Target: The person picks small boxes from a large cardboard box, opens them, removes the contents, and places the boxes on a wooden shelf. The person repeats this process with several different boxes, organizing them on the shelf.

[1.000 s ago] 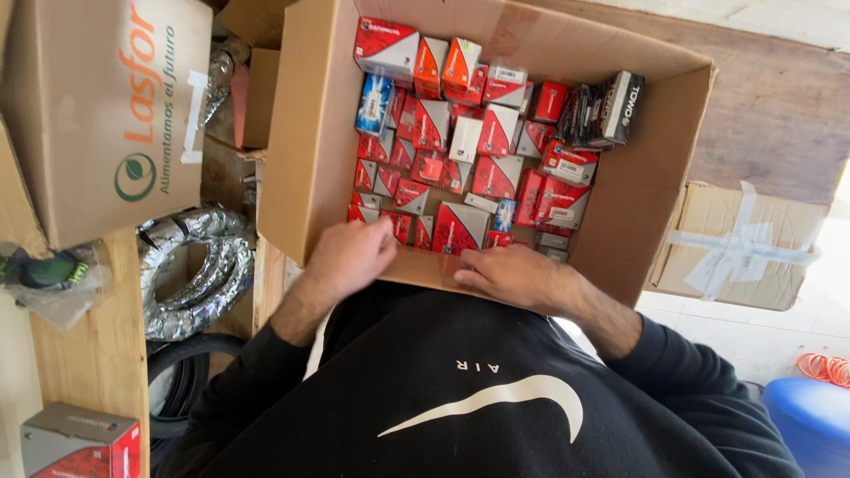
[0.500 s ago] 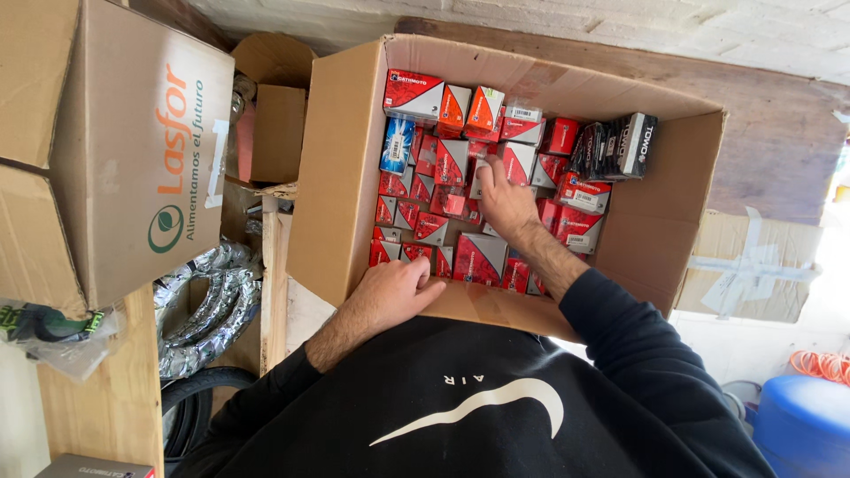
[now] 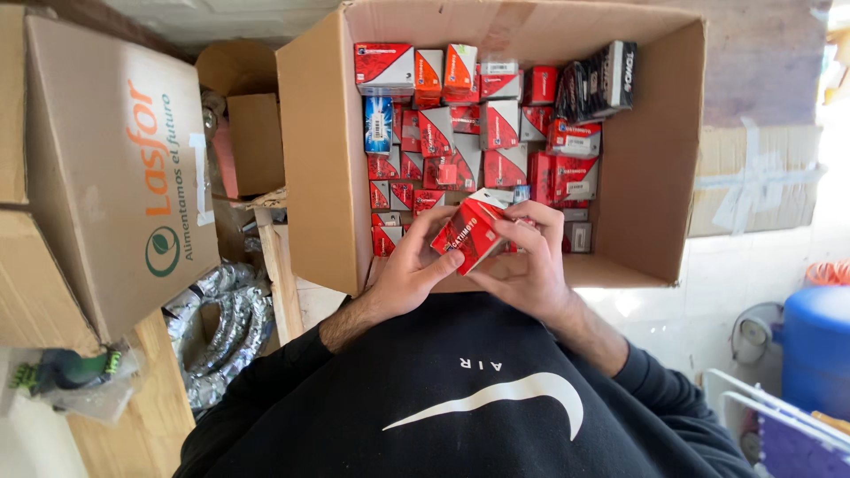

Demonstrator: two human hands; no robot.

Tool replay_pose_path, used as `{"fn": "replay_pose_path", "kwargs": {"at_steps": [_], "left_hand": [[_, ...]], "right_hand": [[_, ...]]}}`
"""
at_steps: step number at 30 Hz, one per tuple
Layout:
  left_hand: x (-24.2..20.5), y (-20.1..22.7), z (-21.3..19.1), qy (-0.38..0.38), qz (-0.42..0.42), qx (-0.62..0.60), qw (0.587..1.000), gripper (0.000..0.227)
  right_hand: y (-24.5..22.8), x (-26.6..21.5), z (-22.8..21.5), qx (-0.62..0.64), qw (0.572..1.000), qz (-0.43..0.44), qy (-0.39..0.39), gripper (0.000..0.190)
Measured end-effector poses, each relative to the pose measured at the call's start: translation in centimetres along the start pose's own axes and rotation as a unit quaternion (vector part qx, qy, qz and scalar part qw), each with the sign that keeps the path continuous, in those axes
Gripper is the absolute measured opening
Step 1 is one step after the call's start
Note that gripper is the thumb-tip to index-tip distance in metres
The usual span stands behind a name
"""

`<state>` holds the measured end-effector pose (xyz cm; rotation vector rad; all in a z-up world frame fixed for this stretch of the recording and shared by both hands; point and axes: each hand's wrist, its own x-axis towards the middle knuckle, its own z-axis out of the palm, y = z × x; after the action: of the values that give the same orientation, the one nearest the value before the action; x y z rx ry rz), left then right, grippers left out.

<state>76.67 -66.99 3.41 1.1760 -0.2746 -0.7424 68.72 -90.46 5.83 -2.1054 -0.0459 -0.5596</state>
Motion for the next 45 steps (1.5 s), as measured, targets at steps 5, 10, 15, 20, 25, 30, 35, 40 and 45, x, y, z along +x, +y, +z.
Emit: {"fn": "replay_pose_path", "kwargs": {"at_steps": [5, 10, 15, 20, 25, 30, 35, 40, 45], "left_hand": [[-0.5, 1.2, 0.4, 0.009, 0.099, 0.065, 0.993, 0.081], [0.1, 2.3, 3.0, 0.003, 0.217, 0.200, 0.956, 0.079], [-0.7, 1.9, 6.7, -0.057, 0.306, 0.282, 0.908, 0.056], [-1.6, -0.5, 11.4, -0.091, 0.310, 0.266, 0.908, 0.065], [-4.2, -4.9, 18.1, -0.114, 0.292, 0.253, 0.915, 0.065], [-7.1, -8.1, 24.1, -0.160, 0.216, 0.240, 0.933, 0.069], [-10.1, -12.1, 28.0, -0.228, 0.070, 0.165, 0.957, 0.115], [-11.3, -14.2, 30.2, -0.232, -0.002, 0.116, 0.966, 0.096], [-10.8, -14.9, 31.6, -0.196, 0.009, 0.130, 0.972, 0.091]], "right_hand": [[-2.4, -4.2, 0.6, 0.237, 0.965, 0.114, 0.000, 0.111], [-4.1, -7.3, -1.3, 0.356, 0.911, 0.206, 0.023, 0.121], [-2.3, -12.3, -4.0, 0.370, 0.891, 0.250, 0.086, 0.099], [-0.4, -17.5, -7.8, 0.385, 0.882, 0.246, 0.117, 0.090], [0.7, -24.7, -13.4, 0.364, 0.888, 0.255, 0.116, 0.088], [0.6, -30.7, -18.3, 0.324, 0.900, 0.263, 0.131, 0.096], [-2.8, -31.5, -22.7, 0.270, 0.922, 0.225, 0.165, 0.101], [-2.6, -33.1, -25.5, 0.231, 0.946, 0.161, 0.160, 0.082], [-1.6, -34.0, -26.3, 0.282, 0.938, 0.152, 0.134, 0.098]]}}
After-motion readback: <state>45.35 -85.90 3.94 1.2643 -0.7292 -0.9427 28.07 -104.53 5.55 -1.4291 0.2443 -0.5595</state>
